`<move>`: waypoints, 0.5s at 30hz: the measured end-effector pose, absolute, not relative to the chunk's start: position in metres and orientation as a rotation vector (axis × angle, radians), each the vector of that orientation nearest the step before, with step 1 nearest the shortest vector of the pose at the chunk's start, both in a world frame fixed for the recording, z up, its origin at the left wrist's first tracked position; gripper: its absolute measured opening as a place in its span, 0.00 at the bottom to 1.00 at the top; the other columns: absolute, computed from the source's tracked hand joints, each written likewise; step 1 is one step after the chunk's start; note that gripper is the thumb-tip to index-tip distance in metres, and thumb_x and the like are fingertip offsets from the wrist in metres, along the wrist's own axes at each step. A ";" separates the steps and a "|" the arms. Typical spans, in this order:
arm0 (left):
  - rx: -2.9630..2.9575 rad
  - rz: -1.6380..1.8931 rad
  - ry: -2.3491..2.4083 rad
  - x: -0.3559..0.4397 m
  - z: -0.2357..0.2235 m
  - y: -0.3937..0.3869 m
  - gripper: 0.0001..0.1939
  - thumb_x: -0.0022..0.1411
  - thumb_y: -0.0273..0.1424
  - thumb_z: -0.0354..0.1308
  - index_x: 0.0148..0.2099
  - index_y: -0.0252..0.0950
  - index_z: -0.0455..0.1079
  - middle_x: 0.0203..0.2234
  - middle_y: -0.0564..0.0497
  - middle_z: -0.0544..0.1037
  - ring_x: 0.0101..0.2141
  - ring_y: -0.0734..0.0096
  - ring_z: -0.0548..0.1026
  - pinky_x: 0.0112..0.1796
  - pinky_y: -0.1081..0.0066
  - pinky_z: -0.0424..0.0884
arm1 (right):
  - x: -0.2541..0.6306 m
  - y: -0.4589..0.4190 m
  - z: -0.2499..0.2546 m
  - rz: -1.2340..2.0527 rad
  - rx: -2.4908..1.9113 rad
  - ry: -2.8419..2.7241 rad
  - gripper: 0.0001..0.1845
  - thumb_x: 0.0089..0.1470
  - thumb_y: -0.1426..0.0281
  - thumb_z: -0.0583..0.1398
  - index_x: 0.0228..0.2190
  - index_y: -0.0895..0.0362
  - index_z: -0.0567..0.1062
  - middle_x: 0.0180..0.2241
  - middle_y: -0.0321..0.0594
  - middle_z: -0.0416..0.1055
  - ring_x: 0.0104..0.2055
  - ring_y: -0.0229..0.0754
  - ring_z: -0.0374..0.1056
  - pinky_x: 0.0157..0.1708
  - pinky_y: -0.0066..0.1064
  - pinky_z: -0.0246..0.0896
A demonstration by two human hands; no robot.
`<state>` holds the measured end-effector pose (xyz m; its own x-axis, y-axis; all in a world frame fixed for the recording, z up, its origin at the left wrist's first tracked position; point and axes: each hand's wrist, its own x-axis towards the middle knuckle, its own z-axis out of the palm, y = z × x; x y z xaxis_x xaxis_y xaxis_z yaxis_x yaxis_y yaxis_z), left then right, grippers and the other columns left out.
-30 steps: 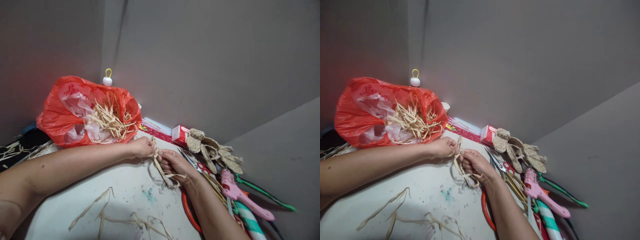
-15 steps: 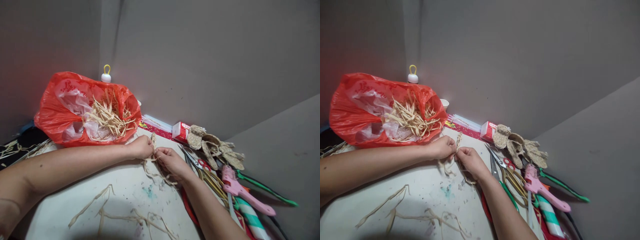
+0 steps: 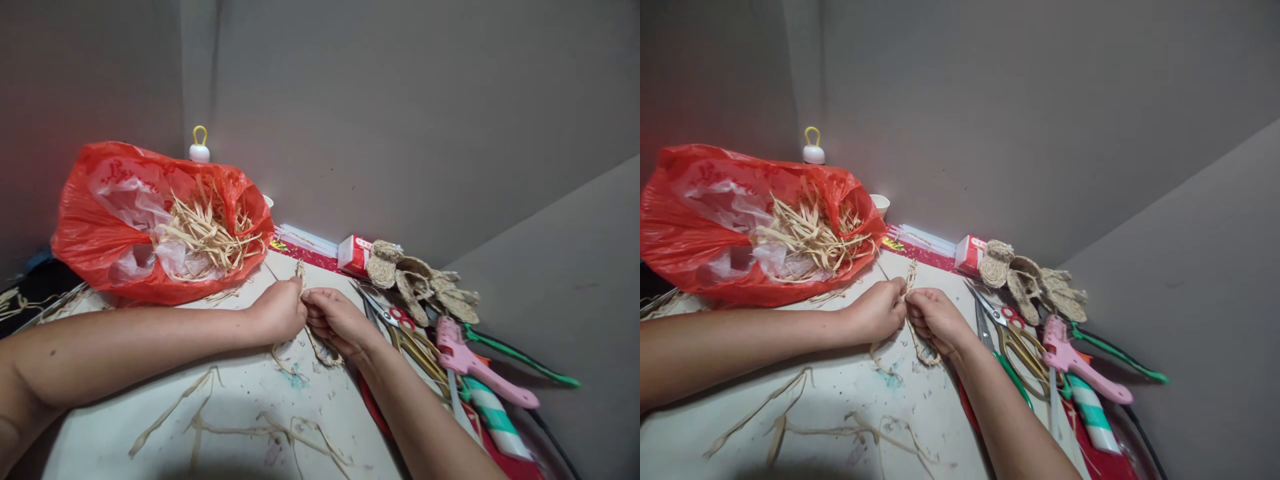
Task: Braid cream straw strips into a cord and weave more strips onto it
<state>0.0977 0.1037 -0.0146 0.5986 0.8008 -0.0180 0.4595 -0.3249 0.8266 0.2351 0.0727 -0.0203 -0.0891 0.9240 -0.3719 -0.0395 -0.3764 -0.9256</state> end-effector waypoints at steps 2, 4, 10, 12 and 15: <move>2.169 0.531 1.028 0.098 -0.014 0.102 0.09 0.52 0.21 0.47 0.37 0.31 0.63 0.26 0.43 0.75 0.30 0.63 0.74 0.28 0.71 0.65 | 0.234 0.073 -0.022 1.556 -1.396 -1.002 0.20 0.44 0.63 0.61 0.14 0.55 0.56 0.11 0.22 0.46 0.12 0.25 0.36 0.11 0.20 0.29; 2.269 0.511 1.042 0.098 -0.014 0.100 0.10 0.53 0.21 0.46 0.39 0.30 0.64 0.27 0.42 0.75 0.30 0.62 0.74 0.28 0.71 0.64 | 0.233 0.073 -0.024 1.542 -1.389 -0.991 0.20 0.44 0.63 0.62 0.15 0.56 0.58 0.11 0.22 0.46 0.12 0.25 0.36 0.11 0.20 0.29; 2.124 0.367 0.971 0.093 0.001 0.114 0.11 0.50 0.26 0.51 0.39 0.32 0.66 0.22 0.50 0.74 0.22 0.71 0.70 0.22 0.75 0.59 | 0.239 0.073 -0.022 1.550 -1.319 -0.997 0.20 0.41 0.62 0.65 0.16 0.57 0.60 0.11 0.22 0.46 0.13 0.25 0.37 0.12 0.20 0.32; 2.047 0.308 0.962 0.091 0.008 0.126 0.08 0.51 0.29 0.51 0.35 0.34 0.68 0.19 0.52 0.72 0.20 0.73 0.68 0.21 0.75 0.59 | 0.242 0.073 -0.019 1.559 -1.293 -0.997 0.20 0.41 0.62 0.66 0.18 0.57 0.61 0.12 0.21 0.45 0.13 0.25 0.36 0.12 0.20 0.31; 1.997 0.619 1.021 0.091 0.009 0.142 0.05 0.50 0.27 0.52 0.30 0.34 0.68 0.22 0.52 0.72 0.23 0.75 0.68 0.24 0.76 0.60 | 0.245 0.073 -0.016 1.575 -1.286 -1.009 0.16 0.42 0.62 0.65 0.21 0.58 0.65 0.12 0.21 0.43 0.13 0.25 0.34 0.12 0.21 0.29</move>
<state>0.0910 0.1420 0.0089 0.5558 0.8287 0.0659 0.4412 -0.3612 0.8215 0.2445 0.0730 -0.0160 -0.1164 0.9449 -0.3059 -0.1169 -0.3189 -0.9406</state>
